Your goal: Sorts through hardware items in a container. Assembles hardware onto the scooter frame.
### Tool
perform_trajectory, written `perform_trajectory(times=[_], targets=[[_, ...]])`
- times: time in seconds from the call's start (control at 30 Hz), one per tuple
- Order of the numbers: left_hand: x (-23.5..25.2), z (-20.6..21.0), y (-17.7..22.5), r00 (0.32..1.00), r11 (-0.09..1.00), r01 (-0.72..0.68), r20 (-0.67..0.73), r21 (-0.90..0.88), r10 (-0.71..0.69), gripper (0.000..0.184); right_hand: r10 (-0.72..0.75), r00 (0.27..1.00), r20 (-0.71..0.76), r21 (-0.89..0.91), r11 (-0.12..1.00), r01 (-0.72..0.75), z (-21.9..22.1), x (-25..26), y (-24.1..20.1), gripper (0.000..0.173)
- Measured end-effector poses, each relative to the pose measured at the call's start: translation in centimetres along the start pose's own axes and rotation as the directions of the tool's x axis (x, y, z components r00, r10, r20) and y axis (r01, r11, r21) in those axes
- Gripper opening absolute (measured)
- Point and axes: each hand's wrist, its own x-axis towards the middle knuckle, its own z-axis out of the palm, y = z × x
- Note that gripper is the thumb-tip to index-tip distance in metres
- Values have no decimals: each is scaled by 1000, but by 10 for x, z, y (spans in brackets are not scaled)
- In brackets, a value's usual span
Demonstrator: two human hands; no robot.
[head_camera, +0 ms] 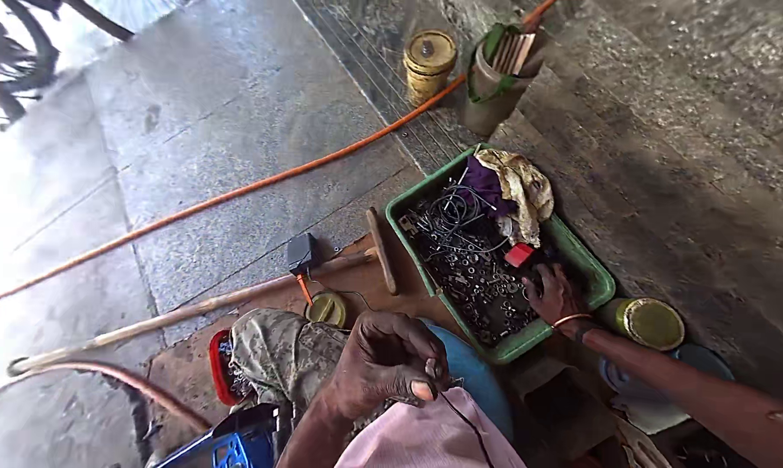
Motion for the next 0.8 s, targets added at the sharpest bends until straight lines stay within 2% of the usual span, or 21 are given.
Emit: perform_trajectory(times=[0.27, 0.33, 0.4, 0.47, 0.57, 0.6, 0.63, 0.67, 0.73, 0.77, 0.8], targets=[[-53, 1, 29, 981, 980, -161, -93, 114, 172, 26, -89, 988, -124, -51, 995, 84, 0, 2, 8, 49], [-68, 4, 38, 964, 954, -189, -141, 234, 226, 25, -110, 977, -183, -29, 994, 107, 1, 2, 13, 53], [-84, 12, 47, 935, 885, -178, -207, 431, 289, 21, -109, 966, -236, 7, 993, 114, -6, -1, 10, 54], [-98, 20, 57, 906, 783, -145, -238, 605, 351, 19, -148, 944, -296, 77, 981, 178, -21, -4, -22, 53], [-120, 34, 66, 860, 639, -85, -267, 764, 434, 18, -383, 878, -288, 212, 869, 448, -58, -21, -126, 52], [-127, 38, 67, 846, 606, -53, -286, 794, 449, 17, -494, 838, -232, 331, 770, 545, -70, -30, -165, 48], [-133, 42, 67, 833, 577, -16, -309, 816, 459, 17, -605, 784, -141, 502, 638, 583, -82, -40, -204, 43], [-137, 45, 66, 820, 546, 21, -327, 837, 470, 17, -712, 701, -34, 682, 496, 537, -93, -51, -241, 38], [-144, 53, 62, 794, 461, 107, -355, 881, 493, 17, -887, 443, 129, 904, 289, 315, -113, -77, -303, 43], [-147, 57, 59, 779, 409, 158, -367, 899, 507, 16, -940, 305, 151, 947, 226, 228, -120, -89, -326, 47], [-150, 62, 55, 764, 343, 216, -377, 914, 524, 16, -969, 199, 149, 968, 184, 171, -123, -100, -343, 48]])
